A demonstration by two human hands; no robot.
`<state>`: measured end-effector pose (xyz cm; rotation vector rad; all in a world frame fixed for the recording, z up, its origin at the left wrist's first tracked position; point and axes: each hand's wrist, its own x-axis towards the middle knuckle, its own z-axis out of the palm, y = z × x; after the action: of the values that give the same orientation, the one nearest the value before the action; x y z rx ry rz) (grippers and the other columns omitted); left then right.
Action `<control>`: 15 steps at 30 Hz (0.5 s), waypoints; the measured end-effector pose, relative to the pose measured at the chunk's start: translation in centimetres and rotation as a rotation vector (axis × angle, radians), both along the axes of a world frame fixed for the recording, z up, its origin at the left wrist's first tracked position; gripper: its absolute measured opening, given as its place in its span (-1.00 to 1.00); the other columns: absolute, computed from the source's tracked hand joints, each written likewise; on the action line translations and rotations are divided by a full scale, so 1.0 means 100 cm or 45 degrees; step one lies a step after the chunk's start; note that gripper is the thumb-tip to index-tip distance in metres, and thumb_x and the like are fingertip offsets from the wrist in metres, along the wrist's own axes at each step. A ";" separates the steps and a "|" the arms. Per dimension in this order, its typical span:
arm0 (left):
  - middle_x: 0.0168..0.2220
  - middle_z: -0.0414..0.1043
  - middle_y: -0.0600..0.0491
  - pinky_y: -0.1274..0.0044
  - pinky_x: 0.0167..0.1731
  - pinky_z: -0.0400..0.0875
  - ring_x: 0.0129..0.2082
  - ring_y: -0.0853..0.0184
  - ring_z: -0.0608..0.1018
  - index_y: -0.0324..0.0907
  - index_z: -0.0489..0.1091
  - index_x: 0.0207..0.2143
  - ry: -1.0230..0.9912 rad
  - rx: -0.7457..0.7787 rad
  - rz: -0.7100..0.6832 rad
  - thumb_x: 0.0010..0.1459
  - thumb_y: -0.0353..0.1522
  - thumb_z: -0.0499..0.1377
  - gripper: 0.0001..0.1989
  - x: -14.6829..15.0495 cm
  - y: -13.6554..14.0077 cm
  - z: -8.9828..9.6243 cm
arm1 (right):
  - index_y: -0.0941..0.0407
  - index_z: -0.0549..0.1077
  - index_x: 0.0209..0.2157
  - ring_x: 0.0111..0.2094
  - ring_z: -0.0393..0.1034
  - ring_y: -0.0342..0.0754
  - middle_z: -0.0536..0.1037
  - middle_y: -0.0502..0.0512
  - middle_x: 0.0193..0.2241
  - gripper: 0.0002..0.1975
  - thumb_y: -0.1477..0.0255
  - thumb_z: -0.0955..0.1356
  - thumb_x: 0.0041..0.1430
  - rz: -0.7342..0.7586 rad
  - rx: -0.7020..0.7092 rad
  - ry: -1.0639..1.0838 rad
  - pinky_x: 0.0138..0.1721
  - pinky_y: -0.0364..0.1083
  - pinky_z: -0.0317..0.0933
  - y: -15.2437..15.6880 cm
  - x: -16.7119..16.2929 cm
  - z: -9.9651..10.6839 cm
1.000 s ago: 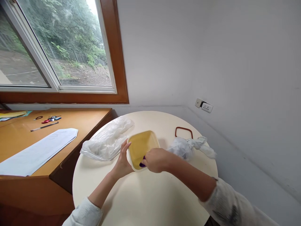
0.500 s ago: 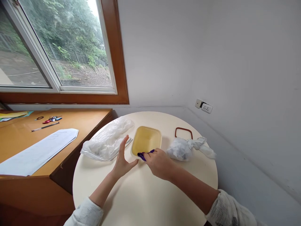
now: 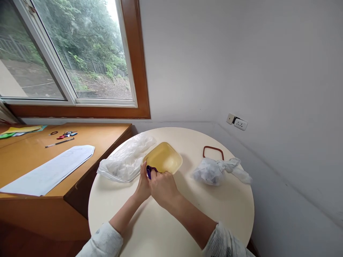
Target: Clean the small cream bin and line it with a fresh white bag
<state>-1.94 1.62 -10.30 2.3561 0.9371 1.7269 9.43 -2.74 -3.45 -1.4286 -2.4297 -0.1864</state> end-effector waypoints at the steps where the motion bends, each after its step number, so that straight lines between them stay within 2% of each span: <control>1: 0.18 -0.12 -0.27 0.08 0.02 0.15 0.19 0.00 0.10 0.05 -0.38 0.22 0.001 0.000 0.012 -0.07 -0.38 0.30 0.02 -0.001 0.001 -0.001 | 0.22 0.37 -0.16 -0.41 0.43 -0.01 0.53 0.19 -0.39 -0.71 0.43 0.11 0.26 0.029 -0.002 0.016 -0.39 -0.08 0.19 -0.002 0.002 -0.001; 4: 0.12 -0.01 -0.22 0.15 -0.03 0.26 0.12 0.06 0.24 0.06 -0.30 0.20 -0.013 -0.016 0.016 -0.06 -0.42 0.28 -0.05 -0.003 0.002 -0.004 | 0.21 0.34 -0.11 -0.37 0.42 -0.03 0.53 0.17 -0.33 -0.70 0.43 0.10 0.27 0.111 -0.045 0.092 -0.35 -0.09 0.19 -0.008 0.012 0.001; 6: 0.11 0.00 -0.20 0.17 -0.05 0.29 0.10 0.08 0.25 0.05 -0.27 0.20 -0.012 -0.026 0.014 -0.08 -0.43 0.28 -0.06 -0.002 0.001 -0.004 | 0.18 0.35 -0.14 -0.37 0.41 -0.07 0.53 0.13 -0.32 -0.71 0.46 0.09 0.26 0.157 -0.119 0.127 -0.35 -0.12 0.17 -0.014 0.020 0.008; 9: 0.15 -0.07 -0.20 0.14 -0.03 0.26 0.16 0.02 0.15 0.06 -0.29 0.19 0.025 -0.043 -0.010 -0.19 -0.38 0.34 0.04 0.001 -0.002 0.001 | 0.15 0.39 -0.26 -0.42 0.39 -0.09 0.53 0.10 -0.38 -0.73 0.50 0.10 0.21 0.144 -0.285 0.060 -0.40 -0.14 0.13 -0.018 0.034 0.022; 12: 0.22 -0.22 -0.20 0.11 0.00 0.21 0.21 -0.04 0.03 0.12 -0.32 0.19 0.096 -0.057 -0.084 -0.27 -0.36 0.39 0.13 0.004 -0.006 0.008 | 0.13 0.42 -0.37 -0.45 0.39 -0.07 0.53 0.09 -0.44 -0.74 0.49 0.13 0.16 0.057 -0.491 -0.110 -0.49 -0.14 0.07 -0.012 0.044 0.034; 15: 0.23 -0.28 -0.18 0.10 0.00 0.20 0.23 -0.07 -0.03 0.17 -0.33 0.19 0.137 -0.032 -0.128 -0.29 -0.35 0.40 0.16 0.007 -0.009 0.013 | 0.10 0.45 -0.32 -0.41 0.42 -0.03 0.54 0.09 -0.37 -0.75 0.46 0.16 0.13 0.049 -0.680 -0.258 -0.51 -0.14 0.07 0.008 0.044 0.033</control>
<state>-1.29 0.73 -9.00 2.4556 0.8330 1.5579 13.84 -1.91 -0.12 -1.6310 -2.8083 0.3743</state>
